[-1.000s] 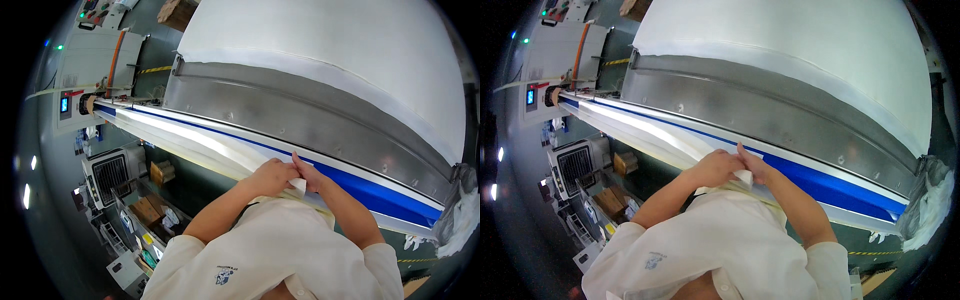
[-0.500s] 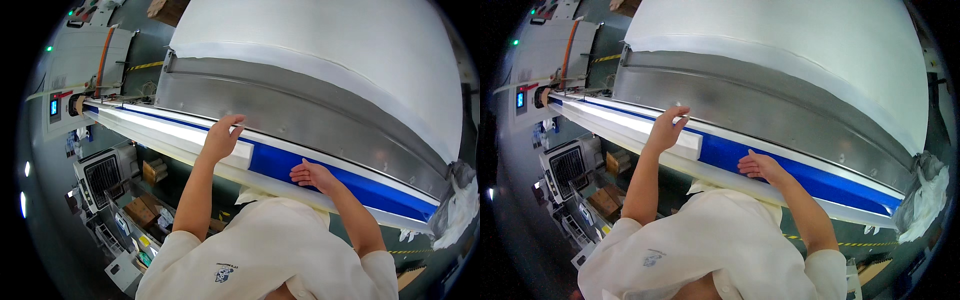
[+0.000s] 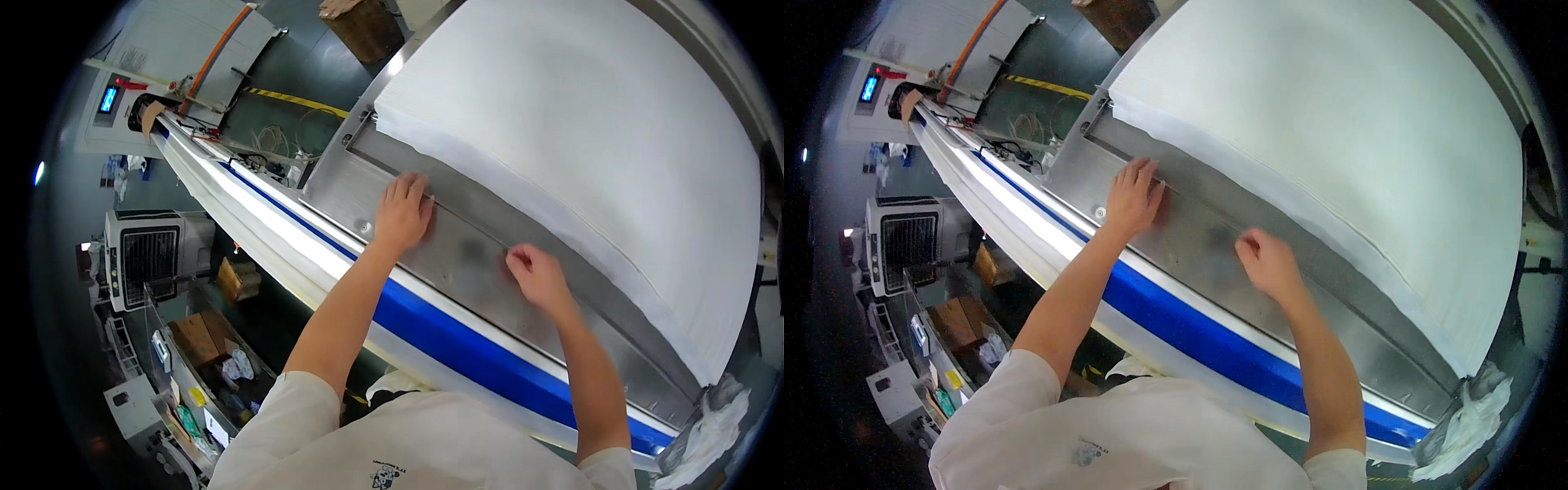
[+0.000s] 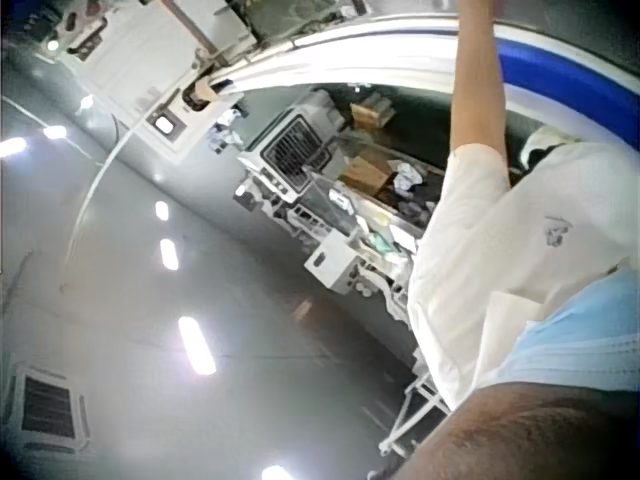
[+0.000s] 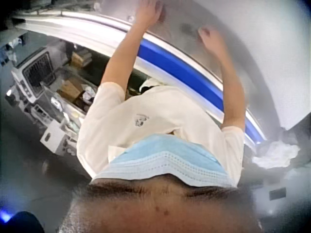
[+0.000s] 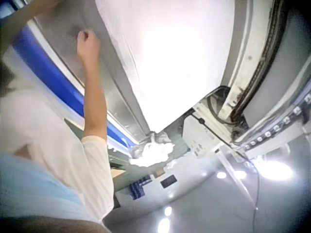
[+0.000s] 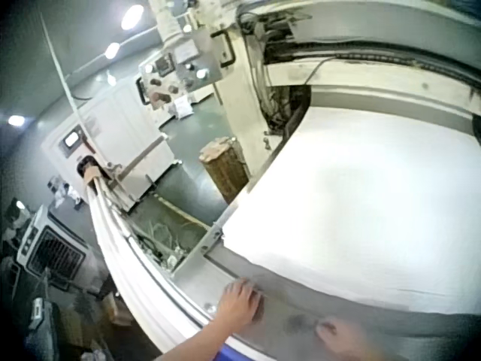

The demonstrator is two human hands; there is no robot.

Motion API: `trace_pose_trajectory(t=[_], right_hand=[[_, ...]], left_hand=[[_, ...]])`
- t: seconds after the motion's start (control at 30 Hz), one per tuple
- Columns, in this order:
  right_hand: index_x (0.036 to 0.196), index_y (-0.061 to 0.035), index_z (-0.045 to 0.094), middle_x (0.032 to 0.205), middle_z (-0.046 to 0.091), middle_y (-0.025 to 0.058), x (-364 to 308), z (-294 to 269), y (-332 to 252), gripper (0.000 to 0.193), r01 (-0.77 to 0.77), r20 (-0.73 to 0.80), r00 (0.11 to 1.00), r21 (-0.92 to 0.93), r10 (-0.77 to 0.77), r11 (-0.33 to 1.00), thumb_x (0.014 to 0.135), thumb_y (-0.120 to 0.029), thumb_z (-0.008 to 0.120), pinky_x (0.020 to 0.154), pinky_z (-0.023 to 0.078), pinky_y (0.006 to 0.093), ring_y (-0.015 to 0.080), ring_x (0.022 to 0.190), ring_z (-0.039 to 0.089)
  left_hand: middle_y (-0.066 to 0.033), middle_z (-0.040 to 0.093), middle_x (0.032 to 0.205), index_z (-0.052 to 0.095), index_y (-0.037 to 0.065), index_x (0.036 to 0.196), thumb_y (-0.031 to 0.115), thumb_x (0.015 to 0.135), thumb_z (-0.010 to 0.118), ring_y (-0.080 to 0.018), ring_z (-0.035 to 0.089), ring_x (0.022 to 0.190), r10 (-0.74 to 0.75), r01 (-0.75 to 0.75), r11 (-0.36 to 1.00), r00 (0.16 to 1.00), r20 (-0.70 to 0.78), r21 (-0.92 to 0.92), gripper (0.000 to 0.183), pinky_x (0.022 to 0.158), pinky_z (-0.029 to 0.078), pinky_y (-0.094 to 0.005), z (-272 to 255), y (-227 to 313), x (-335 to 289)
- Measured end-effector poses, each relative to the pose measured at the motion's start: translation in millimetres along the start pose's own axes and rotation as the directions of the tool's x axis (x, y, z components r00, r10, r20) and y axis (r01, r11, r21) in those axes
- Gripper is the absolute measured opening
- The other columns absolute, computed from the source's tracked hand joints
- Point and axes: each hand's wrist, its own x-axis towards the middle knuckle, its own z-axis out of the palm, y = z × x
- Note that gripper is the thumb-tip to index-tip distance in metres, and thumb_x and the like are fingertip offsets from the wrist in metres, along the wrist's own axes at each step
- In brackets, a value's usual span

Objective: The person repeatedly folds large white sheets of paper in half by hand on a metal table. They align the edges and crease the fold, then place the folded paper onto a stack below the table surface.

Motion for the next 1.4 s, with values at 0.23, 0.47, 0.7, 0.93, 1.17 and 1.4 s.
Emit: trace_pose_trajectory(t=[0.23, 0.47, 0.7, 0.93, 1.17, 1.4], right_hand=[[0.093, -0.0050, 0.062, 0.083, 0.066, 0.0140, 162.5, 5.1, -92.2, 0.021, 0.300, -0.099, 0.943, -0.171, -0.319, 0.939, 0.083, -0.023, 0.057, 0.072, 0.049, 0.0409, 0.0332, 0.079, 0.063], [0.089, -0.0023, 0.064, 0.082, 0.068, 0.0085, 263.5, 21.8, -137.0, 0.022, 0.325, -0.063, 0.937, -0.207, -0.344, 0.923, 0.082, -0.023, 0.061, 0.071, 0.049, 0.0320, 0.0197, 0.076, 0.064], [0.080, -0.0062, 0.066, 0.078, 0.067, 0.0120, 285.6, 30.8, -141.5, 0.019, 0.317, -0.140, 0.915, -0.326, -0.378, 0.890, 0.078, -0.024, 0.060, 0.069, 0.051, 0.0390, 0.0300, 0.074, 0.064], [0.082, -0.0098, 0.066, 0.070, 0.066, 0.0061, 288.2, 29.2, -131.8, 0.020, 0.291, -0.212, 0.892, -0.404, -0.398, 0.867, 0.080, -0.029, 0.064, 0.063, 0.049, 0.0351, 0.0242, 0.066, 0.063], [0.080, -0.0122, 0.066, 0.074, 0.067, 0.0084, 291.1, 30.9, -129.9, 0.017, 0.331, -0.232, 0.867, -0.395, -0.442, 0.857, 0.079, -0.028, 0.062, 0.063, 0.050, 0.0396, 0.0291, 0.069, 0.064], [0.082, -0.0145, 0.067, 0.074, 0.067, 0.0078, 292.0, 26.4, -126.4, 0.016, 0.304, -0.232, 0.878, -0.403, -0.418, 0.863, 0.080, -0.029, 0.062, 0.063, 0.051, 0.0388, 0.0285, 0.069, 0.064]], left_hand=[[-0.0132, 0.052, 0.124, 0.053, 0.005, 0.119, 0.026, 0.085, 0.057, -0.0313, 0.046, 0.120, 0.020, -0.016, 0.999, 0.996, -0.088, 0.046, 0.040, 0.103, 0.033, -0.0453, 30.9, -30.1, 16.6], [-0.0120, 0.052, 0.125, 0.054, 0.005, 0.117, 0.023, 0.084, 0.057, -0.0301, 0.046, 0.120, -0.017, 0.016, 1.000, 0.997, -0.069, -0.018, 0.038, 0.104, 0.032, -0.0457, 30.5, -34.6, 16.5], [-0.0117, 0.052, 0.124, 0.054, 0.006, 0.117, 0.023, 0.083, 0.058, -0.0293, 0.047, 0.120, -0.041, 0.039, 0.999, 0.998, -0.051, -0.026, 0.039, 0.104, 0.032, -0.0445, 28.9, -36.0, 19.1], [-0.0144, 0.051, 0.125, 0.051, 0.006, 0.122, 0.019, 0.082, 0.056, -0.0326, 0.046, 0.119, -0.067, 0.052, 0.995, 0.983, -0.171, -0.089, 0.043, 0.104, 0.031, -0.0443, 21.1, -52.2, 55.5], [-0.0117, 0.050, 0.128, 0.048, 0.009, 0.126, 0.016, 0.080, 0.056, -0.0297, 0.045, 0.121, 0.136, -0.087, 0.980, 0.949, -0.284, 0.179, 0.047, 0.104, 0.031, -0.0441, 14.8, -91.9, 128.1], [-0.0088, 0.053, 0.123, 0.054, 0.011, 0.116, 0.018, 0.079, 0.058, -0.0277, 0.048, 0.117, 0.166, -0.114, 0.976, 0.942, -0.291, 0.188, 0.038, 0.100, 0.034, -0.0429, 20.2, -97.7, 126.9]])
